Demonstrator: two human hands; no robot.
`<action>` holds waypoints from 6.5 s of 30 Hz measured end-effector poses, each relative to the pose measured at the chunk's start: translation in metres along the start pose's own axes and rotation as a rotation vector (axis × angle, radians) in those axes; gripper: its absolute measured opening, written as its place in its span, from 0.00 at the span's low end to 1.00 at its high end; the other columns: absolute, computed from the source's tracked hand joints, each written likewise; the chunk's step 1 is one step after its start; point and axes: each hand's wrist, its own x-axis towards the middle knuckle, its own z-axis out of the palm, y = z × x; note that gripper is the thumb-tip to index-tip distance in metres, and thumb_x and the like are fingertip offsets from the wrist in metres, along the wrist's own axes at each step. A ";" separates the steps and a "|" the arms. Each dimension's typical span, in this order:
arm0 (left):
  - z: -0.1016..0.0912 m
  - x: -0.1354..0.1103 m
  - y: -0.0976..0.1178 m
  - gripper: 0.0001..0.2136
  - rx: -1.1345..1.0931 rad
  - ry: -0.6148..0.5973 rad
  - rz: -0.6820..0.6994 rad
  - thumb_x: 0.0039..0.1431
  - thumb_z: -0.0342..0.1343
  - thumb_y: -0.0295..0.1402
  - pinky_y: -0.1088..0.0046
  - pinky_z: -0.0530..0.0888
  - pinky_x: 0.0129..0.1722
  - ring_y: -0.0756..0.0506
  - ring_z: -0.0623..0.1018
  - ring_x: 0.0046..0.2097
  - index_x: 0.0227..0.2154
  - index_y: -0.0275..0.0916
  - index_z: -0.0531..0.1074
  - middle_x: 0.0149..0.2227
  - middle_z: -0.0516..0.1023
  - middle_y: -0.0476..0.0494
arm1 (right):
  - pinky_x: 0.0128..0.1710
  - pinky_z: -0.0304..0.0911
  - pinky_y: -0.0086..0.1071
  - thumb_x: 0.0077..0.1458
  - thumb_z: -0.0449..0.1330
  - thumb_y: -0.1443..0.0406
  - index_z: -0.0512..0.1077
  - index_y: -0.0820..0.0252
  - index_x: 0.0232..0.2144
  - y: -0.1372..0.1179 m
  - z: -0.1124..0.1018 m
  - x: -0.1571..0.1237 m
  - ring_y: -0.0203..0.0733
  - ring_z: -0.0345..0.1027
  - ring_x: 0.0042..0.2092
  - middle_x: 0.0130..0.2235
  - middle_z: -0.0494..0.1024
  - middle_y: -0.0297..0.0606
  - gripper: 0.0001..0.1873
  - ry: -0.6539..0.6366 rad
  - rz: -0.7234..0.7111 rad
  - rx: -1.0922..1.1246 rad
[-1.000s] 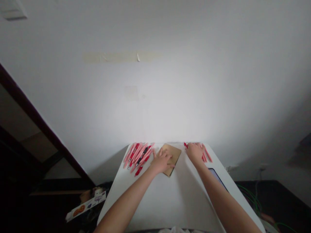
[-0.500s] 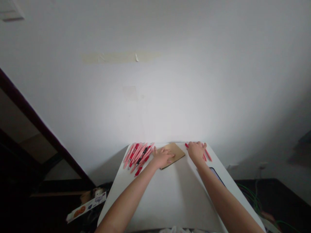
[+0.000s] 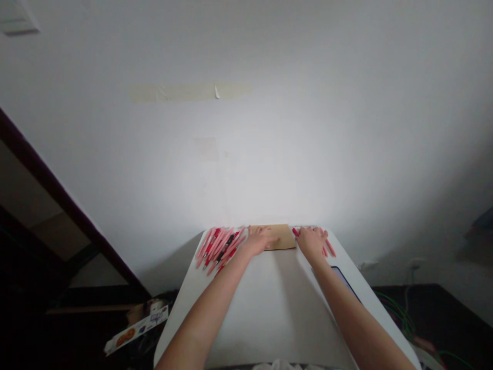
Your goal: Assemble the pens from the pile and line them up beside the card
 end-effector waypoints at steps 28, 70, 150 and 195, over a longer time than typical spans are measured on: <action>0.024 -0.104 -0.004 0.20 0.248 0.600 -0.407 0.61 0.56 0.31 0.36 0.58 0.62 0.33 0.65 0.63 0.56 0.47 0.69 0.57 0.73 0.38 | 0.48 0.55 0.45 0.61 0.53 0.66 0.77 0.59 0.43 -0.026 -0.009 -0.052 0.56 0.65 0.47 0.44 0.77 0.49 0.14 0.271 -0.158 0.232; 0.039 -0.102 0.011 0.06 0.010 0.900 -0.114 0.64 0.54 0.32 0.48 0.66 0.60 0.38 0.68 0.57 0.37 0.42 0.76 0.51 0.70 0.39 | 0.55 0.64 0.46 0.60 0.54 0.64 0.69 0.55 0.54 -0.033 0.042 -0.080 0.49 0.67 0.53 0.49 0.72 0.46 0.19 0.236 -0.408 0.919; 0.039 -0.103 0.007 0.03 -0.014 0.873 -0.199 0.58 0.60 0.27 0.50 0.65 0.57 0.40 0.70 0.53 0.33 0.43 0.76 0.46 0.70 0.42 | 0.51 0.55 0.47 0.61 0.53 0.47 0.82 0.51 0.34 -0.021 0.048 -0.071 0.53 0.60 0.48 0.39 0.77 0.45 0.23 0.305 -0.179 0.969; 0.044 -0.100 0.004 0.13 -0.020 0.745 -0.248 0.62 0.56 0.32 0.37 0.57 0.61 0.35 0.68 0.60 0.49 0.46 0.74 0.54 0.77 0.42 | 0.50 0.57 0.47 0.59 0.54 0.44 0.82 0.52 0.33 -0.020 0.048 -0.070 0.53 0.62 0.46 0.38 0.77 0.45 0.25 0.309 -0.172 0.964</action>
